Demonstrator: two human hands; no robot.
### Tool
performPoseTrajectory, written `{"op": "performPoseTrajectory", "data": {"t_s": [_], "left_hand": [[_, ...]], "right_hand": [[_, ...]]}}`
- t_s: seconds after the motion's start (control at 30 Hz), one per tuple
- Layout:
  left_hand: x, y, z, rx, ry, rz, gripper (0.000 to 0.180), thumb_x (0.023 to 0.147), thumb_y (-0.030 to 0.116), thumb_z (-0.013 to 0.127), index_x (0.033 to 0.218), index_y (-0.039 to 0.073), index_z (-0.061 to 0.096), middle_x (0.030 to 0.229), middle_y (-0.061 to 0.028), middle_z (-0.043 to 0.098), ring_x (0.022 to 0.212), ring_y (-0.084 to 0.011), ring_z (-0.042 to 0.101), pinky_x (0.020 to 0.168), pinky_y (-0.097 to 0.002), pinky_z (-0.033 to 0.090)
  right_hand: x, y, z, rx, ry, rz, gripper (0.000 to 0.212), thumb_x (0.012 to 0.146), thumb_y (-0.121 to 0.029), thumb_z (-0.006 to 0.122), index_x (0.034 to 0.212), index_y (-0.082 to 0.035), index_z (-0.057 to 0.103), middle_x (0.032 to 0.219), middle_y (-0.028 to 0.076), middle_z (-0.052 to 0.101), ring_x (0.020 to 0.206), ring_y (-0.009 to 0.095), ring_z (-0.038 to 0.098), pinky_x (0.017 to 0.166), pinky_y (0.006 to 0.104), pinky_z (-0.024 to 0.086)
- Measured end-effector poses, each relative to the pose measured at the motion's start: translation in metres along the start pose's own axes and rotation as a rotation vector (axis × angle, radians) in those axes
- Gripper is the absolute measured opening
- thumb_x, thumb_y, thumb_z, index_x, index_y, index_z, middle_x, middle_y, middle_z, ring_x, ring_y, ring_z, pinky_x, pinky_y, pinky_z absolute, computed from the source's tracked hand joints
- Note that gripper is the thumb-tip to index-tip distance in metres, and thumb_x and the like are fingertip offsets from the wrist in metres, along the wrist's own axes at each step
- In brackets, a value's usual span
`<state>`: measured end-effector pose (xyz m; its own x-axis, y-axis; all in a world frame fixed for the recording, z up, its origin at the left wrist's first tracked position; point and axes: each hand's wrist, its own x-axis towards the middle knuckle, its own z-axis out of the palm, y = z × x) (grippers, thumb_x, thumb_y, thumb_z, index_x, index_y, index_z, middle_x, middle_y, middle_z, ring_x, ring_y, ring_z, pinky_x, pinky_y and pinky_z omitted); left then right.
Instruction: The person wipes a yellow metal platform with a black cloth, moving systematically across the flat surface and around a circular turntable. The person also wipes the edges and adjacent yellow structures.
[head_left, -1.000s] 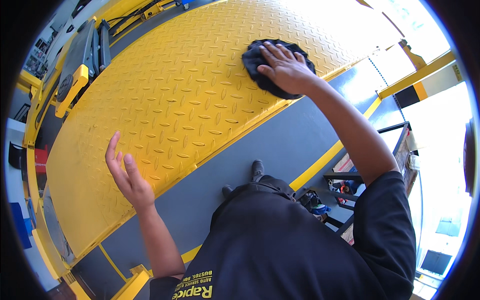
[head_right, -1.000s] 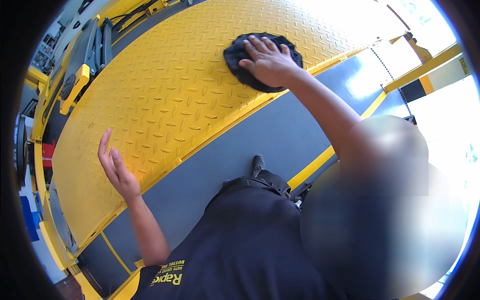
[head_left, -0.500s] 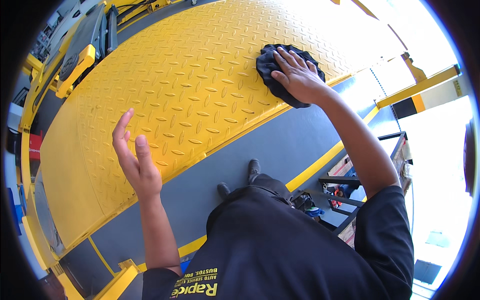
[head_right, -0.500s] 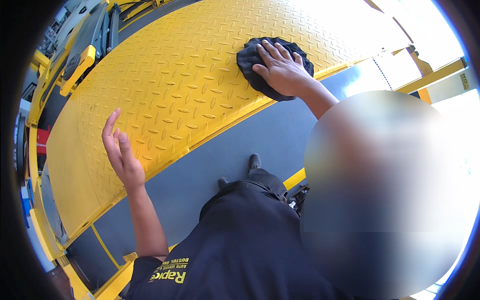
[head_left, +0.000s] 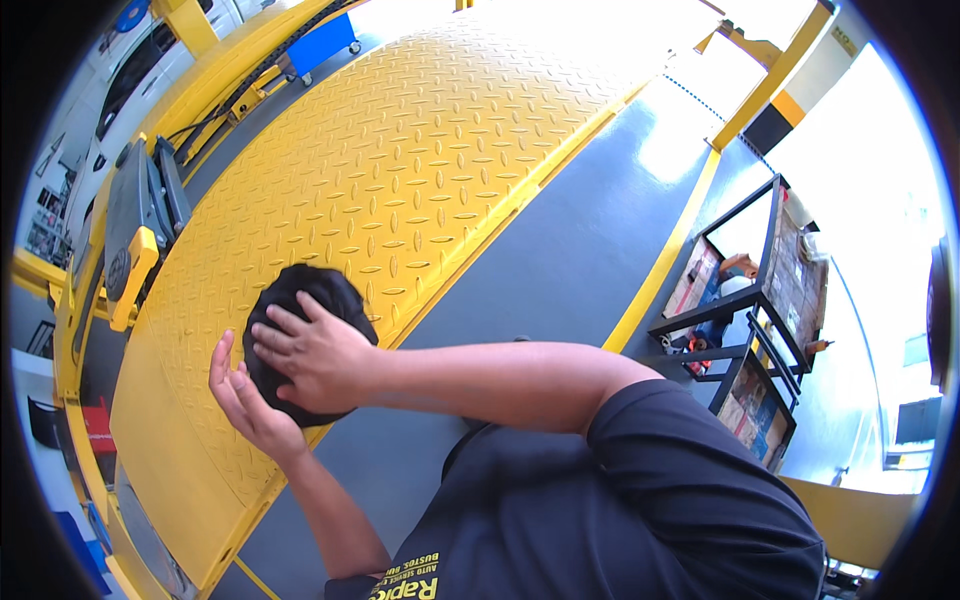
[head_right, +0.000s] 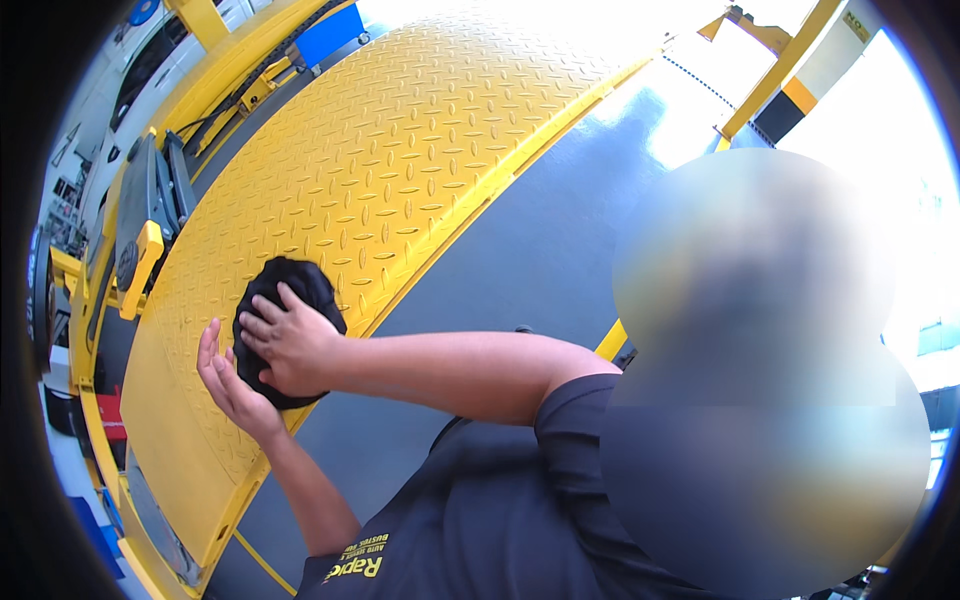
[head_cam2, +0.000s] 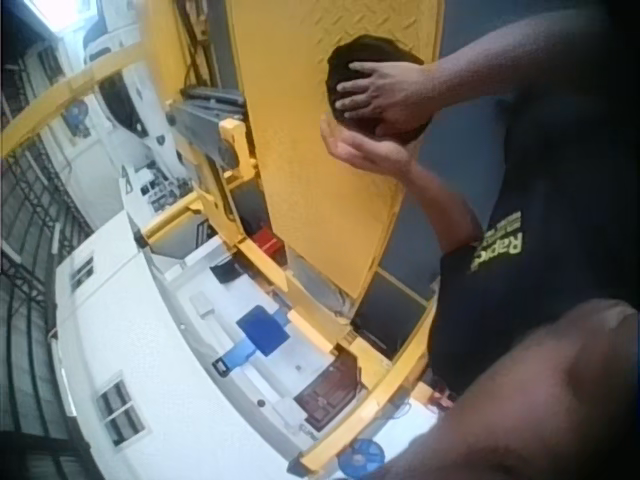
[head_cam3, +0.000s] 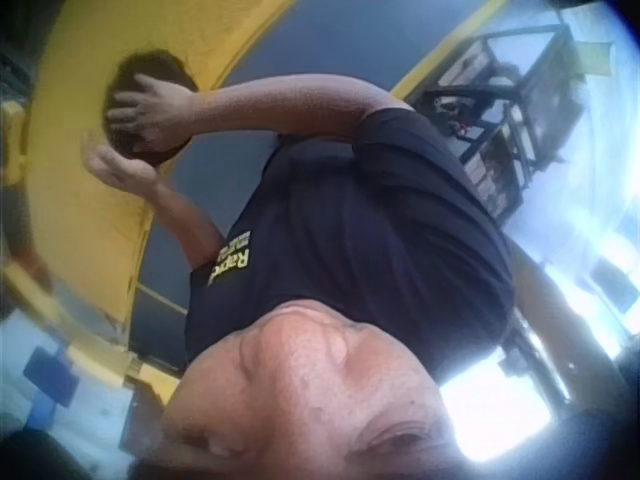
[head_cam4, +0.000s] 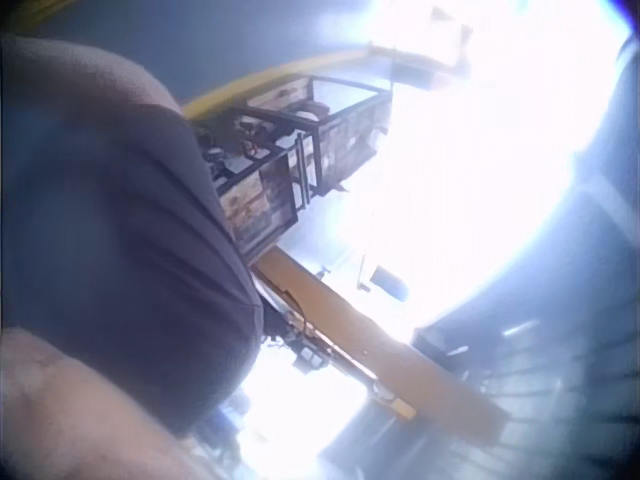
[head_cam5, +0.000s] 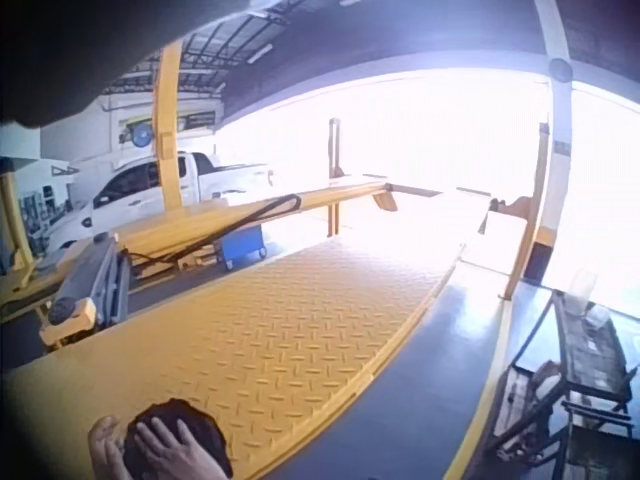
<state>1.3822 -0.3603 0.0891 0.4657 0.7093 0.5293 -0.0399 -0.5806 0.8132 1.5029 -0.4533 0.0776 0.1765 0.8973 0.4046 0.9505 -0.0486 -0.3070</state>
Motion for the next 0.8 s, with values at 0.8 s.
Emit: {"op": "performPoseTrajectory", "data": {"t_s": [0.8], "left_hand": [[0.003,-0.014,0.011,0.517,0.075,-0.054,0.049,0.122,0.034,0.037,0.149,-0.002,0.057,0.153,-0.0158,0.061,0.147,-0.0307,0.052,0.127,-0.0459,0.035]], "right_hand": [[-0.241,0.611,-0.326,-0.733,-0.257,0.961,0.062,0.119,-0.036,0.026,0.173,-0.007,0.036,0.186,0.011,0.020,0.171,0.036,0.019,0.138,0.0588,0.018]]}}
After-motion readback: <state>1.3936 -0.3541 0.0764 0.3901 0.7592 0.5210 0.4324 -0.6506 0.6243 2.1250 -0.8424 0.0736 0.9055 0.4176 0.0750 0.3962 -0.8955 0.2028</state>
